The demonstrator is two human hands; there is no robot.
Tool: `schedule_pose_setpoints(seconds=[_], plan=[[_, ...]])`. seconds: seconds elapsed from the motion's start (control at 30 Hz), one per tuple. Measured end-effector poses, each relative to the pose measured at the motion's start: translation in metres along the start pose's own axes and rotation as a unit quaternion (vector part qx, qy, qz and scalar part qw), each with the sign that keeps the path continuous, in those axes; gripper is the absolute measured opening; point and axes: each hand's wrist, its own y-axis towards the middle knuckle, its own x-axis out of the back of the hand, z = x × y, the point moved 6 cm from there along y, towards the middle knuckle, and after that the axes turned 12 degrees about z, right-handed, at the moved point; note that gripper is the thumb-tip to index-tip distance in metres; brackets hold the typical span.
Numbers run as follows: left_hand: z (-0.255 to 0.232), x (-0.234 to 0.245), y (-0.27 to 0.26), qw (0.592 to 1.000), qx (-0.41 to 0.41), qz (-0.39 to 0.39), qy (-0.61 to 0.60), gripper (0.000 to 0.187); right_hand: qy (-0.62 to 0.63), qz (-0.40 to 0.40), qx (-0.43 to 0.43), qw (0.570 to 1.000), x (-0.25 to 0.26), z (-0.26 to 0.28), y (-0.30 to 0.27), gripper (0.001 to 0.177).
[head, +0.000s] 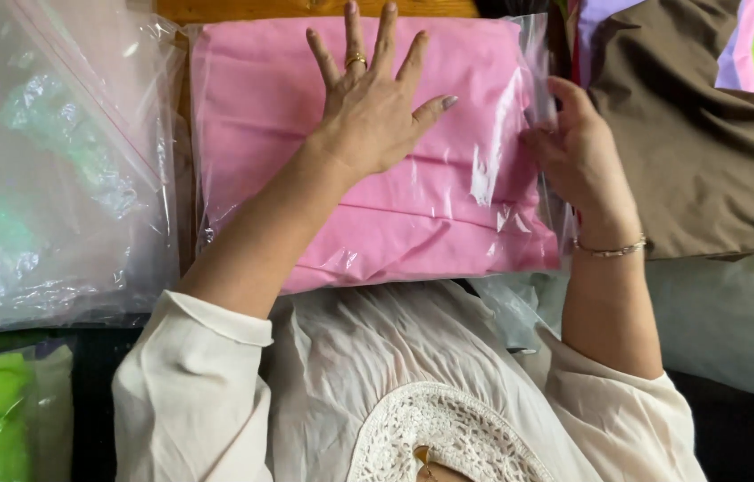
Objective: Packaging a pink stuffed pillow into a clear plastic zip-lock bag by stuffing it in and sealing the top.
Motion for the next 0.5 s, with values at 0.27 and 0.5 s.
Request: schedule_pose_setpoints(seconds=[0.27,0.5], plan=[[0.016,-0.040,0.013,0.996,0.062,0.057,0.043,0.074,0.231,-0.085,0.092,0.965,0.012,0.004,-0.015,0.029],[0.021,-0.049,0.016,0.998,0.051,0.011,0.047,0.076,-0.074,-0.200,0.222,0.951,0.019,0.032,-0.032,0.021]])
